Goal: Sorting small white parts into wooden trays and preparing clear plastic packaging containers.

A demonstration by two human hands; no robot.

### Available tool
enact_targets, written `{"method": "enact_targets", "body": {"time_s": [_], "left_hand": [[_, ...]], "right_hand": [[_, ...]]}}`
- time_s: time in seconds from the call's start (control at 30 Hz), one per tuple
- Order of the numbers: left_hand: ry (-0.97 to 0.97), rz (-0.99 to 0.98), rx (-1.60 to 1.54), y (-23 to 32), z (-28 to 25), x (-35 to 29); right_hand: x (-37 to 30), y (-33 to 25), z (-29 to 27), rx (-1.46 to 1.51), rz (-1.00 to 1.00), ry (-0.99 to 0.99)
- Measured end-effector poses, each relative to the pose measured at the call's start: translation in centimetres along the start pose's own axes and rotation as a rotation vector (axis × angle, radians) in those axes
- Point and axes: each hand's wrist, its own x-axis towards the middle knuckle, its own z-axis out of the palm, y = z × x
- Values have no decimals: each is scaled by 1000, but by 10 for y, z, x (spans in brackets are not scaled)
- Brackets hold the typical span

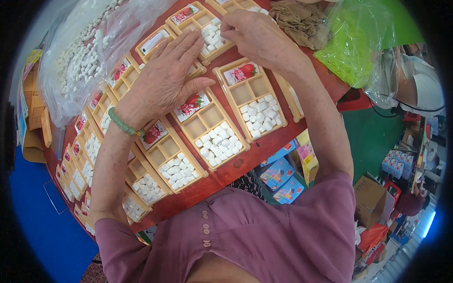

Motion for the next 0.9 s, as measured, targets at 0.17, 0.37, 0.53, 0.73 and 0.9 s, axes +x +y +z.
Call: {"method": "enact_targets", "body": {"time_s": [0.17,0.37,0.53,0.73,0.9], "left_hand": [[-8,5,-8,0,0,0],[-14,5,-10,1,-1,1],[-13,11,12,1,-1,1],[-18,14,-11,0,-1,1],[-6,6,-74,-4,-12,-3]], "right_hand": [[2,8,-1,17,-55,-6],[3,2,4,-213,-194,-18],[8,-7,1,-291,-131,-90],[7,-5,-2,-319,-114,-163],[0,-12,-4,-278,-159,-67]]}}
